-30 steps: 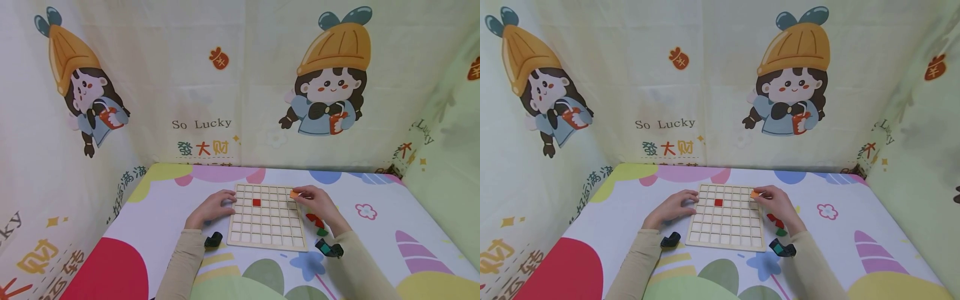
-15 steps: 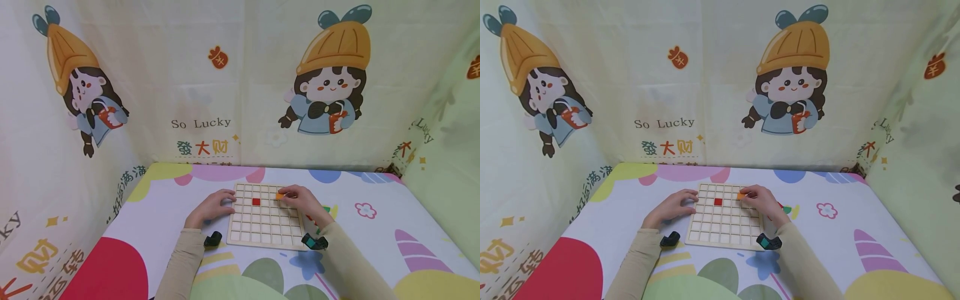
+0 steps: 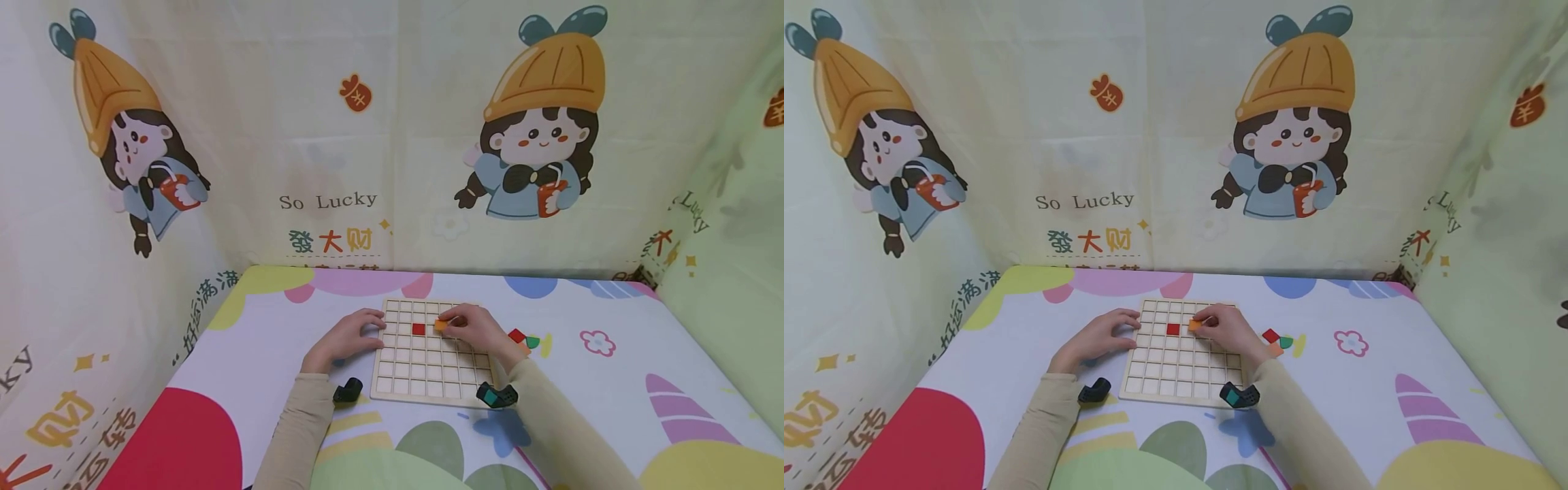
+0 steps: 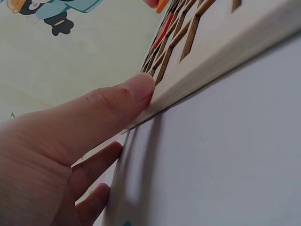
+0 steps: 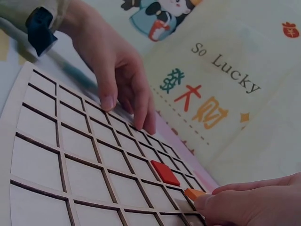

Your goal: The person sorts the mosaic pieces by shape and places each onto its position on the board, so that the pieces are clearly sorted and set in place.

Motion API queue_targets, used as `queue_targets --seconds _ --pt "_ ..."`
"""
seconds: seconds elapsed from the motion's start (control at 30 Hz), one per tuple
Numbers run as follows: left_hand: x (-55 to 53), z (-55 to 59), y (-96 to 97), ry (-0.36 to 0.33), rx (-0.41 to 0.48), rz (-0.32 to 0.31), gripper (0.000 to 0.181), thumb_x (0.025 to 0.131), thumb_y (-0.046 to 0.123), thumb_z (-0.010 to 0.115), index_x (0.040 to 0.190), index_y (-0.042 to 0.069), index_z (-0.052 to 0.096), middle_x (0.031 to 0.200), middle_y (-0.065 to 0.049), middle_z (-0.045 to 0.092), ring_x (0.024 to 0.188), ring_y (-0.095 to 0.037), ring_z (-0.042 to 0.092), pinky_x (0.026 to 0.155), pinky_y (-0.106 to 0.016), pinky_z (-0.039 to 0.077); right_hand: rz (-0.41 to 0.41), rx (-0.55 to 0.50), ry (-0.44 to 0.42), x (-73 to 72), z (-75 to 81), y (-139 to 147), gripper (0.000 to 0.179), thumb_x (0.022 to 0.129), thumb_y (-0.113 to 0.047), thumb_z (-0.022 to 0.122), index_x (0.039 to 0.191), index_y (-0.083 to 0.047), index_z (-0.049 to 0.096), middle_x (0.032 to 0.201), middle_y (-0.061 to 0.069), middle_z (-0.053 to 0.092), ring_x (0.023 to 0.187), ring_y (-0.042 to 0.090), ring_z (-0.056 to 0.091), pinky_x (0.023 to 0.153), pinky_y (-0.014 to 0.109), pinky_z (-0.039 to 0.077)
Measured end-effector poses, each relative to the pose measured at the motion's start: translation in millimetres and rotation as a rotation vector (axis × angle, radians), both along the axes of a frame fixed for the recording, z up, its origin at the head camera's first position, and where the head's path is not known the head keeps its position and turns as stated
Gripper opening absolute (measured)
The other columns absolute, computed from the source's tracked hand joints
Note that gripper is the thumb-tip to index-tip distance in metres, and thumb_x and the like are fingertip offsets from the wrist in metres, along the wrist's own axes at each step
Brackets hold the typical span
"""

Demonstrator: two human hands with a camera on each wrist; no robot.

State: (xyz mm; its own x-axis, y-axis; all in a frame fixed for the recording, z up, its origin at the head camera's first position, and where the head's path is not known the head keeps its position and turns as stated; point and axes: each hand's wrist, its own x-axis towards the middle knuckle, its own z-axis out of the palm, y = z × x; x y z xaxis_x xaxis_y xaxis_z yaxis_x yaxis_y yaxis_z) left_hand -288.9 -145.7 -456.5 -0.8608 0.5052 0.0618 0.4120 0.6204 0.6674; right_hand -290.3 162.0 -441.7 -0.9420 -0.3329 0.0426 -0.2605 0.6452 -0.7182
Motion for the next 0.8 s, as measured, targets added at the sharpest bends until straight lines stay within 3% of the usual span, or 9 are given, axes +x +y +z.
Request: queue_targets --seconds 0.37,0.8 --pt "-3.3 -2.0 -0.2 0.010 -0.010 -0.006 0.035 0.085 0.023 0.078 0.116 0.009 0.069 0.141 -0.004 0.052 0.134 -0.024 0.044 0.112 -0.040 0.035 0.075 0.009 0.072 -2.1 -6.8 -9.5 0.025 0.087 -0.014 0.075 0.111 -0.011 0.073 0.102 -0.001 0.067 0.083 0.015 0.055 0.076 0.032 0.047" --pt "-2.1 -0.2 -0.7 0.013 -0.012 -0.008 0.035 0.085 0.023 0.077 0.116 0.009 0.069 0.141 -0.004 0.052 0.134 -0.025 0.044 0.112 -0.041 0.035 0.068 0.045 0.100 -1.7 -8.7 -14.7 0.020 0.087 -0.014 0.074 0.107 -0.013 0.075 0.094 -0.003 0.065 0.077 0.014 0.050 0.068 0.029 0.044"
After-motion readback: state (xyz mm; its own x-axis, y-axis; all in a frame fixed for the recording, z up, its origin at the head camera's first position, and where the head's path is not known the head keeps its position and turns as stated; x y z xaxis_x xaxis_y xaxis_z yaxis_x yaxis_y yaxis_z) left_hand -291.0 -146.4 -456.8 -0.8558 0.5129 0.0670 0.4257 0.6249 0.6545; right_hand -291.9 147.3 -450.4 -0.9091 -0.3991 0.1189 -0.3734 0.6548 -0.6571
